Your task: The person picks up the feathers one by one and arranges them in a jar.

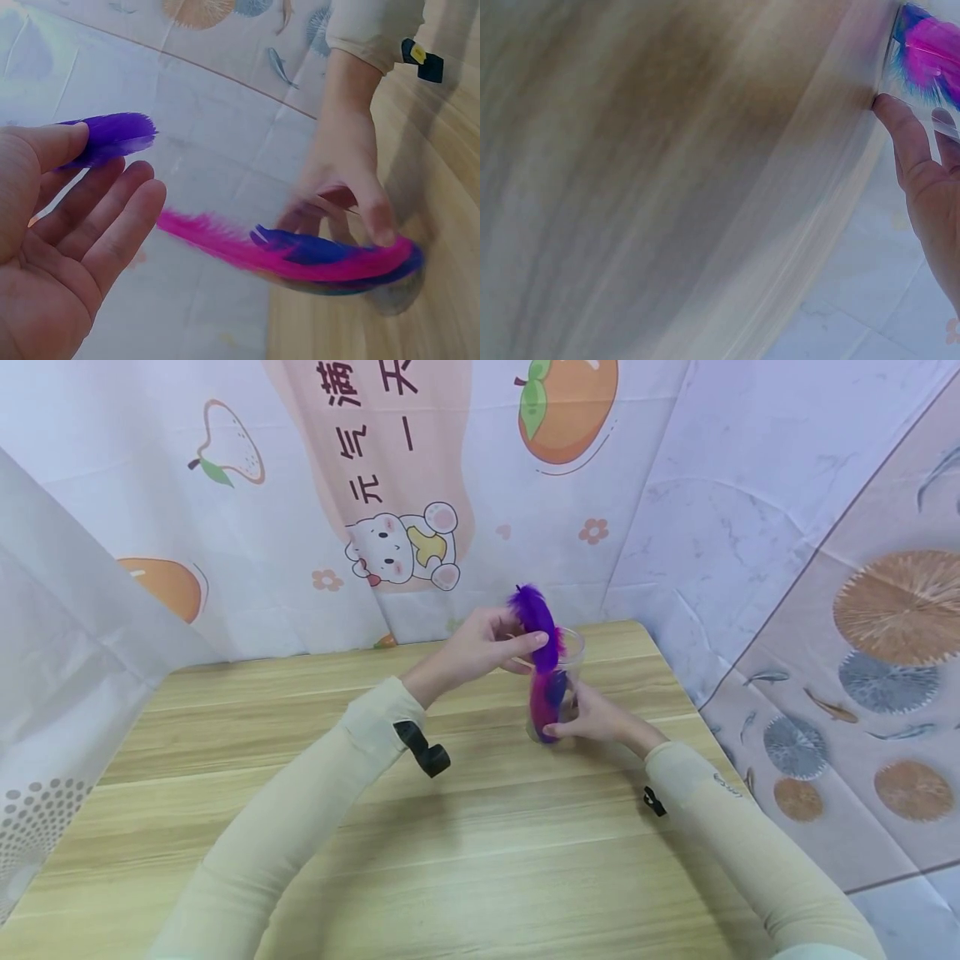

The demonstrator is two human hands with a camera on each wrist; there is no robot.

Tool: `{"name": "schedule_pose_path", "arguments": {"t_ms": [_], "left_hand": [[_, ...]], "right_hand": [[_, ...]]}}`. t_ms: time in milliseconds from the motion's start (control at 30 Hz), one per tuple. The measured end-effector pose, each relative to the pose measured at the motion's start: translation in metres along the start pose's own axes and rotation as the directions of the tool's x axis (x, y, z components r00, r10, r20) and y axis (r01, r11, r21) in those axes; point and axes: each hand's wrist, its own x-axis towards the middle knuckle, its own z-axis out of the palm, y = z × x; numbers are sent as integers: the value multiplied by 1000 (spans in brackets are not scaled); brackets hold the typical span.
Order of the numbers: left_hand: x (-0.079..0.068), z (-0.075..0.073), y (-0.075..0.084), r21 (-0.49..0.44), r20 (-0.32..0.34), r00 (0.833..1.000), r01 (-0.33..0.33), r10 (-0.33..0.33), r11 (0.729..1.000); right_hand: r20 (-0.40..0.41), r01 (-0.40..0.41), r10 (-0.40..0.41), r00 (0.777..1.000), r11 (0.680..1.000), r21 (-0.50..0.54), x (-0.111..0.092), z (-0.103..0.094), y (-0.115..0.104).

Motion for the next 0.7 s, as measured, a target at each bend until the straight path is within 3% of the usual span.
{"name": "schedule_pose_path", "arguments": {"t_ms": [200,367,533,700], "left_hand": [[9,2,8,103,-11,999,-47,49,994],[15,3,12,235,-47,990,-119,133,965],[18,3,13,316,-91,989,-85,119,945],[23,4,12,338,-141,982,-74,128,938]], "right_hand": [[0,1,-1,1000,1000,-6,1,0,1],[2,-8,8,1000,1000,2,2,1,1],[-2,-11,11,1000,1000,5,3,1,1],[-4,-19,19,1000,1000,1,2,0,1]]}}
